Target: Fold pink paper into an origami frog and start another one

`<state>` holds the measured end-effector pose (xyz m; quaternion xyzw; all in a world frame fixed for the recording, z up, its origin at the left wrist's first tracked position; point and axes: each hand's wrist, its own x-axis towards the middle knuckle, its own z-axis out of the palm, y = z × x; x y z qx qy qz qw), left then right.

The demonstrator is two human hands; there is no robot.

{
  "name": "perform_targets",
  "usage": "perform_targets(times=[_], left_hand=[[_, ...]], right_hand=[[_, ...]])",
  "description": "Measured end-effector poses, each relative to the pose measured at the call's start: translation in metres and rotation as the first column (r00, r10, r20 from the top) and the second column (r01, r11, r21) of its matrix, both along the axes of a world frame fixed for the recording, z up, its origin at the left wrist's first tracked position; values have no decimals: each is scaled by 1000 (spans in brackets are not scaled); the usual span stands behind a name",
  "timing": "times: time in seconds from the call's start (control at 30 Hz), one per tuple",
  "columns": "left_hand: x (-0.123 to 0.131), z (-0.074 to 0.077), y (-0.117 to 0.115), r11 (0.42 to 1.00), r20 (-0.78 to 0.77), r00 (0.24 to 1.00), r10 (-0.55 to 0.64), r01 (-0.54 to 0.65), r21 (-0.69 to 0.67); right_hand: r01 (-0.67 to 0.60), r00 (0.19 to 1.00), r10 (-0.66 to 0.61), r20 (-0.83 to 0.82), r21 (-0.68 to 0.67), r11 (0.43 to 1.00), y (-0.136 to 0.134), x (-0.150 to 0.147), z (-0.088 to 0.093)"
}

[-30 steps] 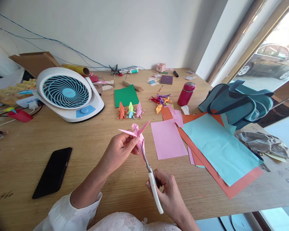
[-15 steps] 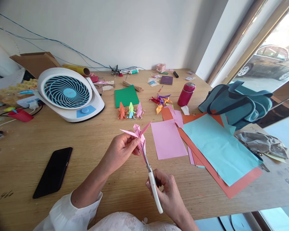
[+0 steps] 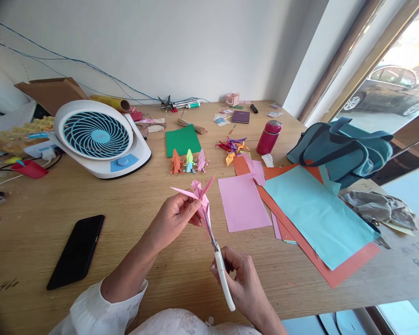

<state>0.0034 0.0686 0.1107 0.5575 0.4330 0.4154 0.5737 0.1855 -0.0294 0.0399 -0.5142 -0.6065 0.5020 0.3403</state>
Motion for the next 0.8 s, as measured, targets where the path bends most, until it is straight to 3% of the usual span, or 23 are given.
perform_targets(times=[0.8], left_hand=[[2, -1, -4, 1000, -15, 1000, -1, 2, 28]], right_hand=[[-4, 1000, 4, -4, -14, 1000, 2, -2, 6]])
